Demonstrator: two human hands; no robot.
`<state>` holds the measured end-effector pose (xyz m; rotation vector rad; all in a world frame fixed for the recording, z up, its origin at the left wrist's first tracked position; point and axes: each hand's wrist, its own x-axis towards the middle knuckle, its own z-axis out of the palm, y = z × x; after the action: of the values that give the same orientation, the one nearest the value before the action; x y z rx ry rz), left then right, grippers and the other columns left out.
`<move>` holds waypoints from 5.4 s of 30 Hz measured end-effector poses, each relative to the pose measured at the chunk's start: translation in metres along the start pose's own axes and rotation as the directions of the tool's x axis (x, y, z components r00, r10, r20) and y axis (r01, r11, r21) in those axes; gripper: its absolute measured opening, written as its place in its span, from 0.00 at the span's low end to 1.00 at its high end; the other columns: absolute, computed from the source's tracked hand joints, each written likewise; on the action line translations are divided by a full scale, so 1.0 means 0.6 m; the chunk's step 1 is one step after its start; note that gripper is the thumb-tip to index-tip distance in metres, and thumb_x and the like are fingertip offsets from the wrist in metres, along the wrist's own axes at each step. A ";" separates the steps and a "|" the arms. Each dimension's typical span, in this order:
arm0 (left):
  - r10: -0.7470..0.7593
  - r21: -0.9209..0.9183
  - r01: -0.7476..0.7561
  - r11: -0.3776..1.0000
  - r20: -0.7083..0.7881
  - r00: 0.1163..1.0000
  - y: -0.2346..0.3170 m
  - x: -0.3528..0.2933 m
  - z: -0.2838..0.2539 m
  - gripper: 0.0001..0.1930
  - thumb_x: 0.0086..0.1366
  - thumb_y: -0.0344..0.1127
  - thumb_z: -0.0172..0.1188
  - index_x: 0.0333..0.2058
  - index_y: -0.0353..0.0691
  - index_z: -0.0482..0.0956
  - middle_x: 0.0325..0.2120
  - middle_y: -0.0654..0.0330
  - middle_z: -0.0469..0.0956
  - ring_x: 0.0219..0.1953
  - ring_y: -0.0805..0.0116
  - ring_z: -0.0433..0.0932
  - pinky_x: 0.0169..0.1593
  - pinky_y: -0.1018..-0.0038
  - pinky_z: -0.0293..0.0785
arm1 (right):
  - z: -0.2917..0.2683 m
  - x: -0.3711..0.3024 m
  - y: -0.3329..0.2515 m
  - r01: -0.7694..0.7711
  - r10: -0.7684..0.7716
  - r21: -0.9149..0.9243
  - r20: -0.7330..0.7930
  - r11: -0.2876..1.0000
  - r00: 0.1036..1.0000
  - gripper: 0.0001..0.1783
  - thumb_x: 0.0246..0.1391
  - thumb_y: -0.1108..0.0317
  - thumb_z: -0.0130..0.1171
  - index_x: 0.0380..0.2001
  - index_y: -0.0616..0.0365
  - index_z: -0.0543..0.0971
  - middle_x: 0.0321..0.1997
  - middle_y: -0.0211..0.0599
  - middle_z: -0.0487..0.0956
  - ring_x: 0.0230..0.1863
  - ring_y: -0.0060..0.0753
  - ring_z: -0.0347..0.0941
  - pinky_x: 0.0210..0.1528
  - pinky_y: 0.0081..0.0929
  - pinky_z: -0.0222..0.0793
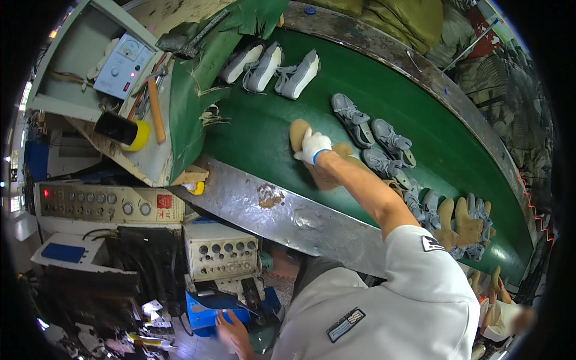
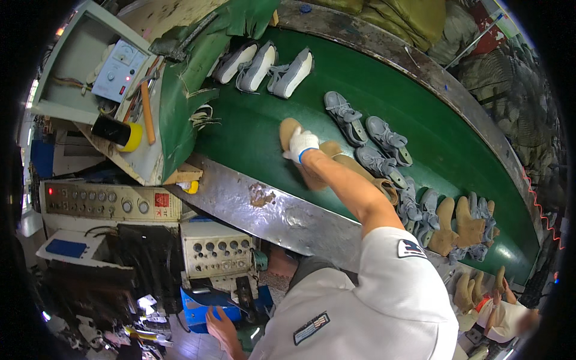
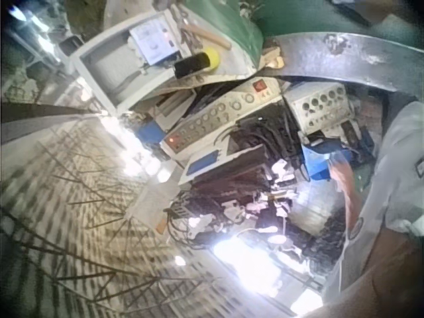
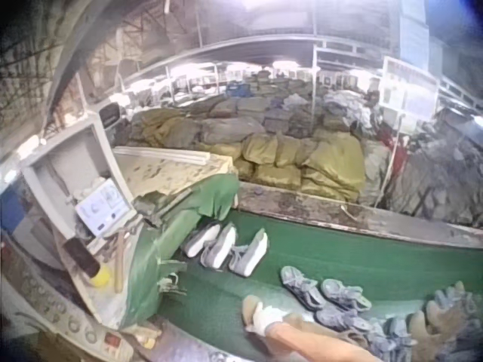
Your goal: The person takes shoes from a conveyor belt and places them onto a large piece of industrial machinery, pressing buttons and handling the shoes one at a time.
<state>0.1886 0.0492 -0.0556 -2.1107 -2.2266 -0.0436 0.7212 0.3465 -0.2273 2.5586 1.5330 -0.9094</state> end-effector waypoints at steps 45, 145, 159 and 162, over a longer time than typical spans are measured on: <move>-0.242 -0.687 0.527 0.501 0.473 0.847 -0.027 0.046 0.051 0.17 0.72 0.42 0.57 0.42 0.29 0.81 0.30 0.48 0.82 0.28 0.57 0.78 0.32 0.64 0.75 | 0.101 -0.507 -0.226 -0.647 -0.648 0.728 0.384 -0.224 0.657 0.32 0.62 0.42 0.62 0.57 0.56 0.79 0.59 0.37 0.79 0.60 0.33 0.72 0.63 0.34 0.67; -0.629 -0.838 -0.034 -0.545 0.382 0.677 -0.388 -0.047 0.078 0.20 0.79 0.47 0.45 0.47 0.37 0.81 0.34 0.64 0.81 0.37 0.73 0.79 0.44 0.73 0.76 | 0.410 -0.822 -0.785 -0.062 -0.794 0.942 0.314 0.331 0.521 0.17 0.68 0.57 0.60 0.34 0.61 0.85 0.34 0.20 0.80 0.36 0.13 0.68 0.39 0.20 0.67; -0.748 -0.913 0.078 -0.401 0.376 0.547 -0.381 -0.048 0.025 0.31 0.76 0.59 0.49 0.34 0.32 0.82 0.27 0.62 0.80 0.29 0.74 0.74 0.37 0.74 0.71 | 0.467 -0.816 -0.776 -0.341 -0.804 0.926 0.326 0.165 0.498 0.22 0.66 0.54 0.62 0.47 0.64 0.84 0.42 0.28 0.83 0.41 0.17 0.71 0.48 0.22 0.70; -0.753 -0.913 0.066 -0.402 0.371 0.543 -0.382 -0.048 0.030 0.31 0.76 0.59 0.50 0.36 0.31 0.82 0.29 0.61 0.80 0.30 0.74 0.74 0.37 0.74 0.71 | 0.458 -0.827 -0.777 -0.306 -0.784 0.938 0.310 0.161 0.537 0.21 0.66 0.54 0.62 0.47 0.64 0.83 0.42 0.27 0.83 0.41 0.17 0.72 0.48 0.22 0.70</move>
<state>-0.0390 0.0096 -0.0691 -0.2440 -2.4896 -2.8405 0.0418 0.1064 -0.0871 1.1989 1.1329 -3.4614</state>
